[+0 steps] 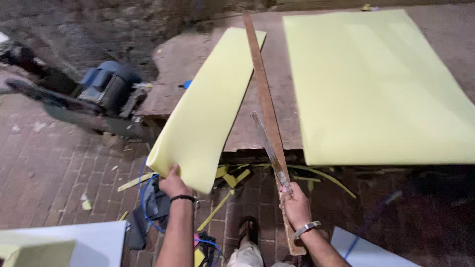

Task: The person measures and cuts yellow foam sheets on a workbench using a tape measure, a straightedge, and a utility knife. They mark measurements, align the straightedge, and cut the foam into rectangular pieces, then stack the cut pieces.

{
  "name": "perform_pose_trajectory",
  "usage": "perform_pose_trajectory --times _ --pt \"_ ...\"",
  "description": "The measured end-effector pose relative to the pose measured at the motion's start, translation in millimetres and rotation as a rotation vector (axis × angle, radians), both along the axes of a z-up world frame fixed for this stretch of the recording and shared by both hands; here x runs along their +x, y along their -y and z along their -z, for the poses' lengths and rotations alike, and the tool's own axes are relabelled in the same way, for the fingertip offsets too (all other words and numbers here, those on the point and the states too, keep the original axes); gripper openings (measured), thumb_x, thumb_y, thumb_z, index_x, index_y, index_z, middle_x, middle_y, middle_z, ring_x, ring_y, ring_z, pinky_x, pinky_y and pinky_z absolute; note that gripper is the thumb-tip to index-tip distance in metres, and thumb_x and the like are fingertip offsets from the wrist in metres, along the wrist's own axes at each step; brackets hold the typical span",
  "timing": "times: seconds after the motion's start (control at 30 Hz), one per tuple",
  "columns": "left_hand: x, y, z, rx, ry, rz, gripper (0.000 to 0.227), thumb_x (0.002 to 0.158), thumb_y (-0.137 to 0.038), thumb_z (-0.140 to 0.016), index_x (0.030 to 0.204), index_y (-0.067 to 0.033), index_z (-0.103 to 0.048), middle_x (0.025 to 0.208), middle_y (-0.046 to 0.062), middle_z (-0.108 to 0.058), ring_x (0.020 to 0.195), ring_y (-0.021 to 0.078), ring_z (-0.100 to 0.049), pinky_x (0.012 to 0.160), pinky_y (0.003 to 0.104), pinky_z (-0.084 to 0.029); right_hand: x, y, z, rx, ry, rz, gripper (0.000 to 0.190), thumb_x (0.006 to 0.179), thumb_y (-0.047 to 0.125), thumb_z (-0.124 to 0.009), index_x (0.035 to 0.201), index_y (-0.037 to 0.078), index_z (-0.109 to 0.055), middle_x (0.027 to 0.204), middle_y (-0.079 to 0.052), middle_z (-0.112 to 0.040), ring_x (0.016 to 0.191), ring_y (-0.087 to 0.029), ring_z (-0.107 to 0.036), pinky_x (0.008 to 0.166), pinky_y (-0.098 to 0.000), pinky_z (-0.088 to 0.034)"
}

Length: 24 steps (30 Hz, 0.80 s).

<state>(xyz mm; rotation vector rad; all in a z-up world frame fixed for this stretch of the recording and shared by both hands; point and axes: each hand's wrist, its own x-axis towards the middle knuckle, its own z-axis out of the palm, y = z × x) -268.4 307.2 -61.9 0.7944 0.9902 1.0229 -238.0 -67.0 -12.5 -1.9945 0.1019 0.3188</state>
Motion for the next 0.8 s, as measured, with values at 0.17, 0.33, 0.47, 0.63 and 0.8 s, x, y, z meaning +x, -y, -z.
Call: perform_pose_trajectory --times 0.17,0.33,0.47,0.63,0.8 --pt "-40.4 -24.6 -62.2 0.162 0.159 -0.130 0.042 0.081 0.012 -0.066 0.122 0.0069 -0.061 0.118 0.015 -0.068 0.099 0.0293 -0.071 0.085 0.043 -0.063 -1.7 -45.8 26.8 0.240 -0.030 0.016 0.018 0.101 0.022 -0.061 0.102 0.008 -0.071 0.073 -0.005 -0.063 0.058 -0.017 -0.063 0.054 -0.0343 -0.052" --pt "-84.6 -87.6 -144.8 0.210 0.442 -0.162 0.036 0.094 0.007 -0.053 0.130 0.0074 -0.057 0.129 0.022 -0.065 0.109 0.0354 -0.073 0.094 0.050 -0.065 9.1 -79.9 38.2 0.053 -0.023 -0.010 0.020 0.104 0.028 -0.056 0.107 0.014 -0.070 0.078 -0.008 -0.070 0.065 -0.019 -0.067 0.060 -0.0382 -0.053" --pt "-106.6 -104.6 -158.0 0.048 0.376 -0.144 0.036 0.096 0.004 -0.056 0.131 0.0093 -0.053 0.127 0.022 -0.065 0.108 0.0344 -0.073 0.092 0.048 -0.062 17.5 -108.6 52.5 -0.087 0.287 -0.022 0.020 0.100 0.029 -0.059 0.110 0.014 -0.067 0.084 -0.010 -0.071 0.073 -0.024 -0.067 0.064 -0.0429 -0.051" --pt "-91.9 -84.7 -119.4 -0.025 0.360 -0.074 0.039 0.094 0.006 -0.059 0.132 0.0138 -0.054 0.128 0.023 -0.065 0.108 0.0317 -0.073 0.094 0.045 -0.061 12.8 -126.2 94.4 -0.171 0.051 -0.058 0.020 0.103 0.031 -0.057 0.111 0.015 -0.063 0.075 -0.012 -0.069 0.068 -0.027 -0.068 0.063 -0.0445 -0.051" --pt "-81.4 -80.5 -114.2 0.013 0.428 -0.008 0.039 0.096 0.005 -0.060 0.134 0.0129 -0.055 0.130 0.023 -0.065 0.111 0.0326 -0.070 0.096 0.045 -0.061 22.4 -119.2 135.2 -0.041 0.046 -0.099 0.021 0.102 0.031 -0.059 0.107 0.013 -0.067 0.075 -0.012 -0.069 0.067 -0.025 -0.067 0.063 -0.0417 -0.052"
